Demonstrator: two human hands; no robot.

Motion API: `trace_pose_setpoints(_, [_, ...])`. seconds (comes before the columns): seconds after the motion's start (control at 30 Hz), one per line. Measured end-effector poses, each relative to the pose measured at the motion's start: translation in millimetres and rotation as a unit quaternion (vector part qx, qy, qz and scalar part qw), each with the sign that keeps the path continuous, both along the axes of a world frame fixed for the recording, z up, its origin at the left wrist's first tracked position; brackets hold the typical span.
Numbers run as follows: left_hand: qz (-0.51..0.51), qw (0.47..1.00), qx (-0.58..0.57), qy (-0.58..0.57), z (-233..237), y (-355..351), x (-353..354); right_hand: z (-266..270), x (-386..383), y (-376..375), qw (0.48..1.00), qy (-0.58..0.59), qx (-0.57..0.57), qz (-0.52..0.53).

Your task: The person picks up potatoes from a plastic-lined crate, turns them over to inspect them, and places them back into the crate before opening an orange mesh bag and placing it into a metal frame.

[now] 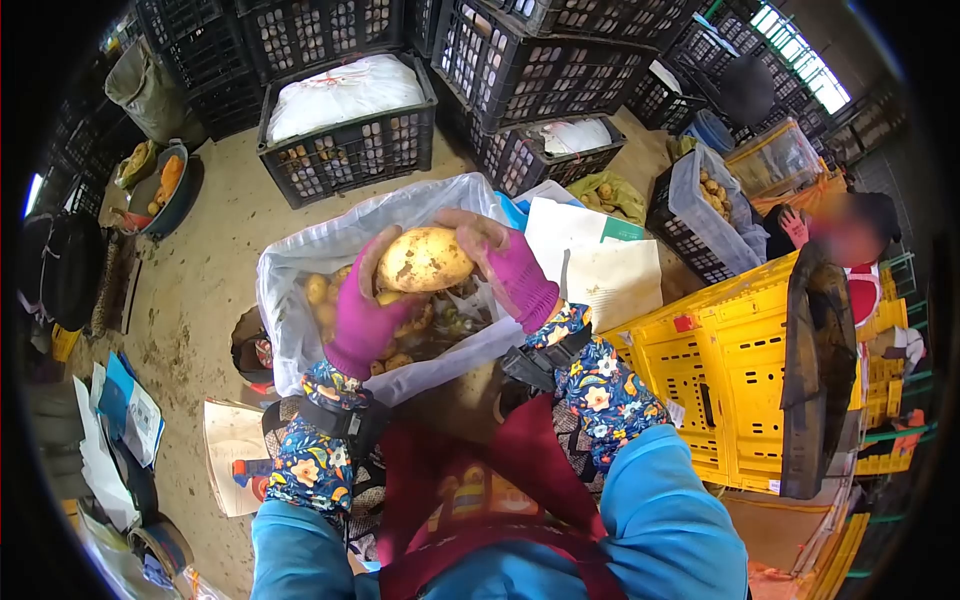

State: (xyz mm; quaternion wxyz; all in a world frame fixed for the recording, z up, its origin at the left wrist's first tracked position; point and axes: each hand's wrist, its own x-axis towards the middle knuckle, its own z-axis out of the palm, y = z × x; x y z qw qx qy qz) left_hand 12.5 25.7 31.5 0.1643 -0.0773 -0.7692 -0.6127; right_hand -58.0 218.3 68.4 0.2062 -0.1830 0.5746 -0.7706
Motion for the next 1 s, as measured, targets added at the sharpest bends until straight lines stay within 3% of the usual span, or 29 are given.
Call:
trace_pose_setpoints(0.13, [-0.007,0.998,-0.008,-0.059,2.8,-5.3,-0.4,-6.2,-1.4,-4.2,0.998,0.044,0.019,0.052])
trace_pose_setpoints(0.17, [-0.022,0.998,-0.021,-0.051,1.0,-6.6,-1.1,-4.7,0.6,-3.4,0.993,-0.086,-0.038,0.078])
trace_pose_setpoints(0.23, [-0.077,0.991,0.074,-0.082,-4.3,-9.4,0.5,-18.4,2.4,-1.5,0.989,-0.114,-0.033,0.089])
trace_pose_setpoints(0.27, [-0.075,0.977,0.137,-0.144,22.2,4.8,8.2,-10.8,5.3,4.4,0.988,-0.107,-0.04,0.102])
trace_pose_setpoints(0.3, [-0.06,0.975,0.134,-0.165,28.1,5.5,8.0,-24.0,-2.5,4.0,0.981,0.16,0.107,0.002])
trace_pose_setpoints(0.33, [-0.039,0.979,0.151,-0.132,32.2,11.5,8.0,-18.3,3.3,6.6,0.997,0.06,0.055,-0.012])
trace_pose_setpoints(0.37, [-0.041,0.995,0.053,-0.079,6.2,-4.7,-0.4,-0.6,11.9,14.9,0.999,-0.035,-0.014,-0.024])
trace_pose_setpoints(0.43, [-0.019,0.995,-0.096,-0.012,-29.6,-32.6,-9.3,38.8,39.8,67.0,0.996,-0.013,-0.018,-0.086])
trace_pose_setpoints(0.5, [-0.012,0.987,-0.148,-0.057,-49.2,-54.4,-8.3,63.3,84.2,128.5,0.99,-0.025,-0.074,-0.119])
trace_pose_setpoints(0.53, [-0.016,0.982,-0.171,-0.08,-59.9,-63.8,-10.8,65.5,111.2,165.5,0.987,0.004,-0.037,-0.155])
trace_pose_setpoints(0.6, [-0.039,0.973,-0.197,-0.113,-84.2,-78.4,-22.1,72.4,190.9,241.0,0.98,-0.026,-0.026,-0.194])
trace_pose_setpoints(0.63, [-0.058,0.975,-0.187,-0.108,-107.0,-92.0,-38.0,60.0,226.3,278.7,0.965,0.041,0.082,-0.246])
trace_pose_setpoints(0.67, [-0.078,0.98,-0.139,-0.115,-126.2,-108.4,-55.1,51.9,278.0,310.2,0.957,-0.036,0.083,-0.275])
trace_pose_setpoints(0.7, [-0.094,0.984,-0.089,-0.124,-151.4,-131.0,-73.1,52.1,325.6,334.7,0.933,-0.069,0.139,-0.323])
trace_pose_setpoints(0.77, [-0.094,0.986,-0.064,-0.118,-149.2,-128.2,-70.2,43.8,414.2,380.8,0.86,-0.147,0.225,-0.433])
trace_pose_setpoints(0.83, [-0.075,0.987,-0.107,-0.098,-104.2,-80.5,-39.0,6.0,470.5,420.0,0.768,-0.242,0.105,-0.584])
trace_pose_setpoints(0.9, [-0.093,0.987,-0.104,-0.084,-73.5,-31.2,-36.8,-12.5,490.8,441.6,0.653,-0.267,0.116,-0.699])
trace_pose_setpoints(0.97, [-0.119,0.987,-0.084,-0.068,-47.2,11.3,-35.6,-103.0,514.0,495.8,0.514,-0.075,0.488,-0.702])
trace_pose_setpoints(1.0, [-0.126,0.988,-0.073,-0.054,-33.7,31.2,-30.2,-102.6,507.0,486.4,0.427,-0.052,0.619,-0.656])
